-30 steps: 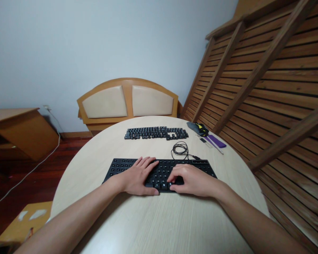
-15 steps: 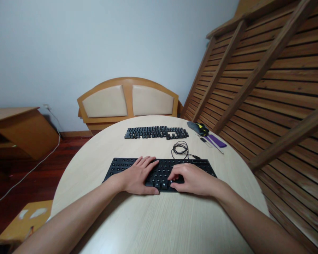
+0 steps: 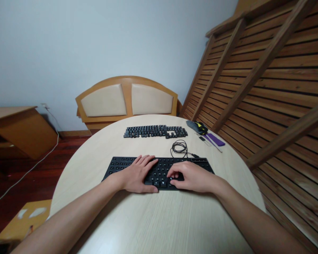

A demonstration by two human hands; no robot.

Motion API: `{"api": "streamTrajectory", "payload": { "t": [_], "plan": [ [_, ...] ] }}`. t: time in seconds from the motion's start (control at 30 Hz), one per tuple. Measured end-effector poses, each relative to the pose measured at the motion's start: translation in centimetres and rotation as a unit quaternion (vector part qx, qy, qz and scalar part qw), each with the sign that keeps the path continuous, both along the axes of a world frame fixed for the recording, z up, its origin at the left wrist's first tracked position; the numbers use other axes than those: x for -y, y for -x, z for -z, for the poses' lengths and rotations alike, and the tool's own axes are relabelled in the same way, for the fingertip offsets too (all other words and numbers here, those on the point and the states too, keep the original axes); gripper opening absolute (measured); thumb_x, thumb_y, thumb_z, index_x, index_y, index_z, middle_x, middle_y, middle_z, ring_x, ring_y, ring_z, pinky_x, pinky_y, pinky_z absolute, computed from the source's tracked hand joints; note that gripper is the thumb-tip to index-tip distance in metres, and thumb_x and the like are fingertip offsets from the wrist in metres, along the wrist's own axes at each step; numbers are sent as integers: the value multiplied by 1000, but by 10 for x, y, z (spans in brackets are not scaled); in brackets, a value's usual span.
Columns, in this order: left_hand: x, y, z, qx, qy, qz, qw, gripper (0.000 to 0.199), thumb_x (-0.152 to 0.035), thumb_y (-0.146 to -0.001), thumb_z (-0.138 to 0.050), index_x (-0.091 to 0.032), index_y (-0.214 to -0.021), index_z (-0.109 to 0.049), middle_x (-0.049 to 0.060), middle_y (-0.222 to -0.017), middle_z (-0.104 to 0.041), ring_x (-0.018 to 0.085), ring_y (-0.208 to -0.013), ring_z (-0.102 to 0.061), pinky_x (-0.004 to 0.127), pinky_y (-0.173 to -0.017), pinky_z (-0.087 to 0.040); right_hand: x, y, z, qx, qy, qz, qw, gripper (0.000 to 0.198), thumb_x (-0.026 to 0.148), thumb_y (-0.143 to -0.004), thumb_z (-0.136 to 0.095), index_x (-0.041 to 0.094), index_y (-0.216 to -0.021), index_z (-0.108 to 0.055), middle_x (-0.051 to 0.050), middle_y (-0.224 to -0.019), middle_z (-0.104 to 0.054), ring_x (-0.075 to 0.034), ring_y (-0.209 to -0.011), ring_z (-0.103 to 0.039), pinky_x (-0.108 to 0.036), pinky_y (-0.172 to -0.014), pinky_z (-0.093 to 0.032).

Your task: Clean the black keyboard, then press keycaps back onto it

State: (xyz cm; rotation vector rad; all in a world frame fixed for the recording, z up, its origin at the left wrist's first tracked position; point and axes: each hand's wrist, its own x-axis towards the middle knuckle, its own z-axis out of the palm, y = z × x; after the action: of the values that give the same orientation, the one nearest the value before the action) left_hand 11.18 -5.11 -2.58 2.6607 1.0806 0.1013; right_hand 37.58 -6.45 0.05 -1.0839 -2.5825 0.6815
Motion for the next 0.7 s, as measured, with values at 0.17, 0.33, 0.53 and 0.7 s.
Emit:
{"api": "streamTrajectory", "payload": {
  "t": [0.17, 0.33, 0.53, 0.7],
  "plan": [
    [-1, 1, 2, 26, -2, 8, 1000, 107, -82, -76, -56, -16, -155, -27, 21, -160, -27, 42, -147, -23, 64, -120, -13, -8, -9, 2, -36, 45, 14, 998, 18, 26, -83, -68, 20, -99, -74, -1, -88, -72, -16, -79, -65, -27, -71, -48],
    [-1, 0, 2, 18, -6, 6, 1000, 107, -82, -76, -55, -16, -155, -26, 21, -160, -26, 42, -147, -24, 64, -120, -15, -6, -6, 2, -49, 48, -15, 998, 16, 25, -83, -69, 20, -97, -74, -2, -91, -74, -17, -83, -66, -27, -76, -49],
    [1, -1, -1, -6, -9, 1, 1000, 108, -83, -77, -54, -13, -155, -26, 22, -160, -26, 41, -148, -24, 63, -120, -15, -3, -1, 4, -34, 23, -33, 999, 17, 31, -82, -76, 22, -96, -76, -1, -92, -75, -17, -84, -67, -27, -77, -48],
    [1, -1, -1, -15, -13, 0, 1000, 109, -83, -77, -53, -12, -155, -26, 23, -160, -25, 40, -148, -24, 61, -120, -15, -2, 0, 2, -8, -4, -30, 1000, 17, 33, -81, -78, 23, -94, -77, -1, -92, -75, -18, -86, -67, -28, -80, -47]
  ]
}}
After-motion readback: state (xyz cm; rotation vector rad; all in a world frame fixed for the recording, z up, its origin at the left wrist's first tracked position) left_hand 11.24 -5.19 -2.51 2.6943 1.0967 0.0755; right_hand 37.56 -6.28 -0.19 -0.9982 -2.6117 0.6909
